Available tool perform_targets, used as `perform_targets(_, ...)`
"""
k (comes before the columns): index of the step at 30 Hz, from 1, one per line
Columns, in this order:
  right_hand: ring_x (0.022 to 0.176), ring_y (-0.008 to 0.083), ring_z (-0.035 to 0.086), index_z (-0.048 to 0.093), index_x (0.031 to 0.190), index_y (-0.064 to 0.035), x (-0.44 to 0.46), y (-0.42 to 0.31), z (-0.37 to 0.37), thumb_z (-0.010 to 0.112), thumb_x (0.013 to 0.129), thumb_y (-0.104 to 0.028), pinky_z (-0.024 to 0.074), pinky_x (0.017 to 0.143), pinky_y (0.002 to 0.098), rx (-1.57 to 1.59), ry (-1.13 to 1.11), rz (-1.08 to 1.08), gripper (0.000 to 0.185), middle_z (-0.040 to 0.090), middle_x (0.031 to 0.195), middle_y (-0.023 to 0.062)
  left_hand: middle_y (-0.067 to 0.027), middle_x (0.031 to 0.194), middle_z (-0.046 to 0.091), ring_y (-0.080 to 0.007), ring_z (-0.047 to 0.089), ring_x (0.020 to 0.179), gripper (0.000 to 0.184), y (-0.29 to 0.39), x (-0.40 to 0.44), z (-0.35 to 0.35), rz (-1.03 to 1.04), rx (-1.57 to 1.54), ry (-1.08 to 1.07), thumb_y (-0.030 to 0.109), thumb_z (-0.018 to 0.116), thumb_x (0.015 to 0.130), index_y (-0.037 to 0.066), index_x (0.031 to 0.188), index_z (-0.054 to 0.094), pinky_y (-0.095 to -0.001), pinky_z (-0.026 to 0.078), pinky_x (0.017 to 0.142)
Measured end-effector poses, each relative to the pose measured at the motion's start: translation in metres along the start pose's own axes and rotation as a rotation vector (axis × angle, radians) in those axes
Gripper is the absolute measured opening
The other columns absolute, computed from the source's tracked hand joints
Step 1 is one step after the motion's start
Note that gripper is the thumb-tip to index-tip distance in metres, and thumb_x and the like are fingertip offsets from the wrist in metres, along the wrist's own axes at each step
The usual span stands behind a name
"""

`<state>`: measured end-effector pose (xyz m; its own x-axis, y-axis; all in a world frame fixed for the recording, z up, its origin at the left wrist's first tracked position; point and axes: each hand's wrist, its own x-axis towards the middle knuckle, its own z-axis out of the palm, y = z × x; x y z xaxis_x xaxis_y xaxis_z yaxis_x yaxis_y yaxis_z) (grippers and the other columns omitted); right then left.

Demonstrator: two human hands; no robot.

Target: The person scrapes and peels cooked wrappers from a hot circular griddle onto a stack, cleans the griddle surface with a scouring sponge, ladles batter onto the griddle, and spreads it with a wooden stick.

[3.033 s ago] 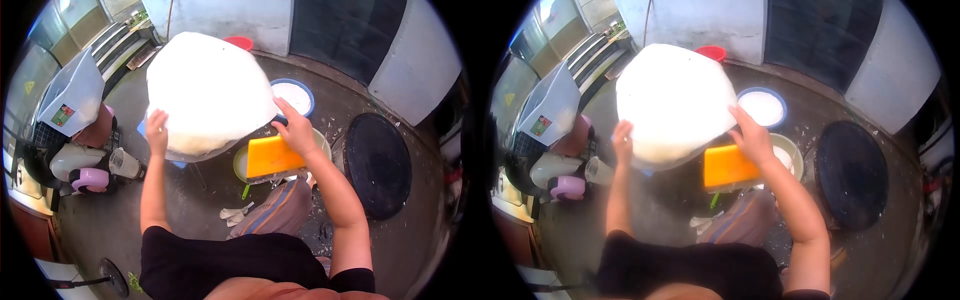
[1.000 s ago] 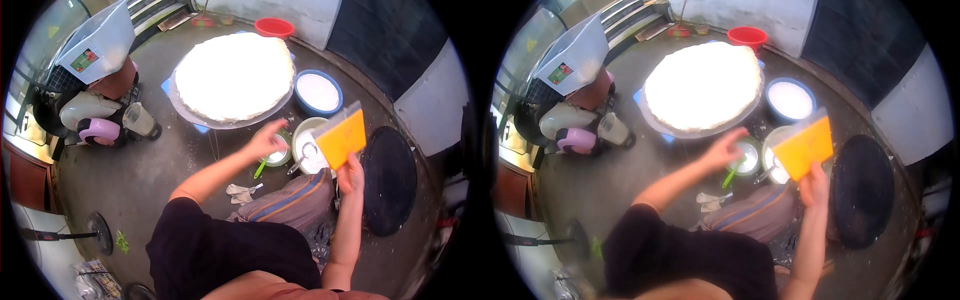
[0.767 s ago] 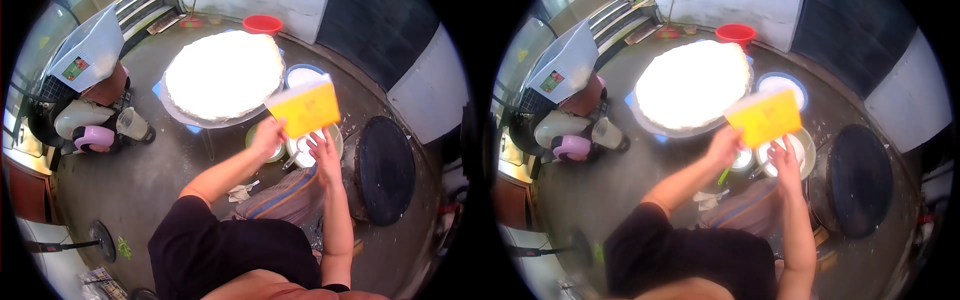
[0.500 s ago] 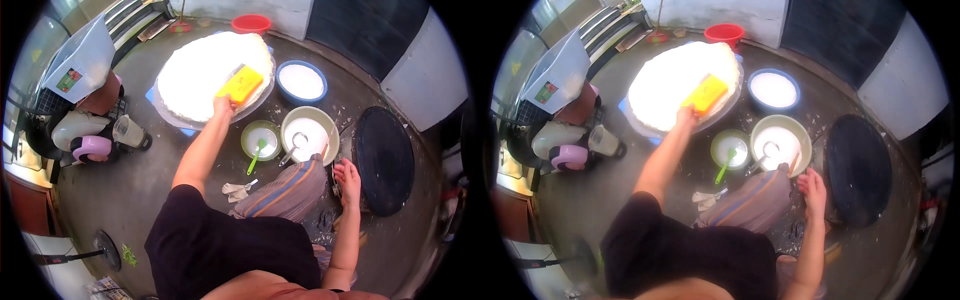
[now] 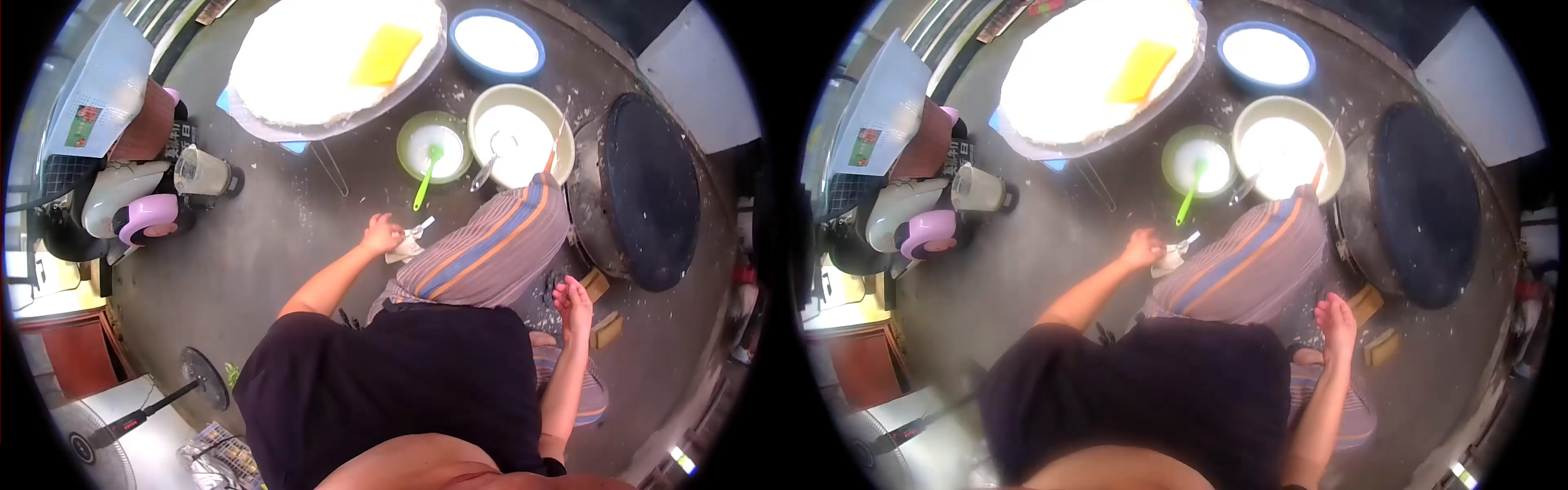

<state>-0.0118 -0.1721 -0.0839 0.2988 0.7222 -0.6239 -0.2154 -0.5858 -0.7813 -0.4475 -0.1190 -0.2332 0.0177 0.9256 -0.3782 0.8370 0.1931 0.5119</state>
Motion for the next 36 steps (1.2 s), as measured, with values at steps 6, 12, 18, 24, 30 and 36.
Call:
perform_targets(6,0.074,0.0117,0.058,0.054,0.110,-0.0048,-0.017,-0.003,0.005,0.050,0.089,-0.022,0.0457,0.063,0.0227,-0.023,0.005,-0.018,0.027,0.060,0.085,0.0040,-0.0083,0.147,0.002,-0.0354,-0.005,0.134,0.035,-0.005,-0.010,0.031,0.014,0.428,-0.528,0.042,0.059,0.073,0.036,0.108,0.060,-0.0602,0.011,0.100)
perform_targets(12,0.074,0.0108,0.058,0.054,0.108,-0.0021,-0.026,-0.003,0.001,0.051,0.089,-0.023,0.0449,0.062,0.0204,-0.001,0.025,-0.093,0.028,0.061,0.086,0.0045,-0.0086,0.145,0.017,-0.0356,-0.003,0.134,0.042,-0.017,0.019,0.055,-0.130,0.570,-0.545,0.037,0.058,0.074,0.025,0.115,0.058,-0.0589,0.010,0.102)
perform_targets(18,0.074,0.0112,0.058,0.055,0.108,-0.0020,-0.033,-0.002,0.004,0.052,0.089,-0.023,0.0454,0.063,0.0209,-0.015,0.039,-0.061,0.029,0.061,0.086,0.0045,-0.0096,0.113,0.058,-0.0278,0.044,0.117,0.043,-0.004,0.024,0.021,-0.114,0.538,-0.580,0.035,0.064,0.068,0.012,0.104,0.063,-0.0507,0.028,0.098)
perform_targets(24,0.079,0.0112,0.057,0.054,0.108,-0.0015,-0.041,-0.030,0.015,0.052,0.089,-0.020,0.0443,0.069,0.0227,-0.106,0.034,-0.261,0.027,0.061,0.089,0.0057,-0.0056,0.064,0.061,-0.0121,0.055,0.060,0.019,0.042,-0.004,-0.054,0.149,-0.505,-0.390,0.021,0.068,0.068,0.003,0.074,0.065,-0.0287,0.046,0.060)
perform_targets(30,0.101,0.0197,0.053,0.047,0.120,-0.0008,-0.089,-0.074,0.077,0.070,0.074,-0.021,0.0393,0.088,0.0310,-0.245,-0.546,-0.567,0.056,0.056,0.107,0.0108,-0.0102,0.093,0.062,-0.0181,0.058,0.090,0.013,0.167,-0.072,-0.165,0.874,-0.732,-0.345,0.007,0.065,0.077,0.003,0.088,0.067,-0.0288,0.046,0.079)
perform_targets(36,0.121,0.0281,0.038,0.028,0.133,-0.0011,-0.128,-0.094,0.133,0.083,0.055,-0.029,0.0297,0.099,0.0385,-0.470,-0.789,-0.946,0.099,0.042,0.128,0.0181,-0.0132,0.104,0.059,-0.0245,0.057,0.094,0.019,0.238,-0.122,-0.204,1.255,-0.729,-0.536,0.004,0.059,0.080,0.001,0.099,0.063,-0.0339,0.045,0.081)
